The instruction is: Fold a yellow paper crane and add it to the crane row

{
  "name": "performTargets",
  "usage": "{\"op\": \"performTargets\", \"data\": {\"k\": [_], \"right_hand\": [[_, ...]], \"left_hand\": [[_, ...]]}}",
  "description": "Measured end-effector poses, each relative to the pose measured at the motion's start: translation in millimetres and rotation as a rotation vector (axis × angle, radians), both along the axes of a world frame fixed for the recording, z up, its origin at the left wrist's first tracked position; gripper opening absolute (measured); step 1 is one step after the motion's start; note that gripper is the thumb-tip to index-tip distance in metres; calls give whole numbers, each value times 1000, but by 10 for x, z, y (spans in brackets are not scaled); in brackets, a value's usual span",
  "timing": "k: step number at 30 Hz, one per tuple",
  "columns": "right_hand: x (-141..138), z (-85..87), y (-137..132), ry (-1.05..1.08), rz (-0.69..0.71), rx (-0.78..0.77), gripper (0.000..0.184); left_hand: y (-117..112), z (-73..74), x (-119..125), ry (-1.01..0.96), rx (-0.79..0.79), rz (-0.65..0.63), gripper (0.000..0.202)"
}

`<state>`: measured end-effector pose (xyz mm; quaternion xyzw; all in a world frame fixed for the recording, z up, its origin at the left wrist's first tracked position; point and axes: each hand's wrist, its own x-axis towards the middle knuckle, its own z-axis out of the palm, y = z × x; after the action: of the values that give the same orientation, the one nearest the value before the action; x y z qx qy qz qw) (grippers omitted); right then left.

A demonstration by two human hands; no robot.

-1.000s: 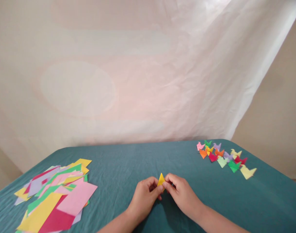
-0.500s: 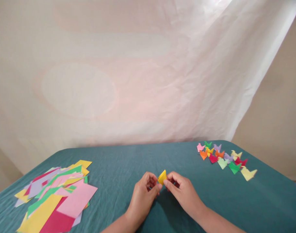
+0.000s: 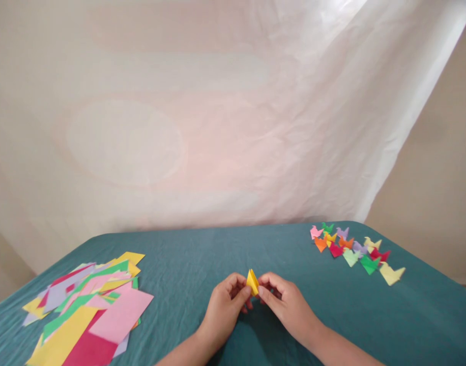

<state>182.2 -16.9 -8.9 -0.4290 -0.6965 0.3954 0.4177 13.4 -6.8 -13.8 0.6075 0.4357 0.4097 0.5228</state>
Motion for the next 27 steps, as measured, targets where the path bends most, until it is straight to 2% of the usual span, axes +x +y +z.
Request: {"op": "performTargets", "data": {"k": [9,16,22,27], "right_hand": [[-26,43,-32,-53,23,49,22],[-14,-19,8,-53,-19,-5,18],[-25,-42,17,-41,-58,-30,6],[-31,-29,16,-4,-8,-78,9]], "left_hand": [[-72,49,10,71,93,-28,20],[-65,17,23,65,36,-68,11],[-55,25,-7,72,45,-107,20],[-55,25,-20,142,80,-98,26]]}}
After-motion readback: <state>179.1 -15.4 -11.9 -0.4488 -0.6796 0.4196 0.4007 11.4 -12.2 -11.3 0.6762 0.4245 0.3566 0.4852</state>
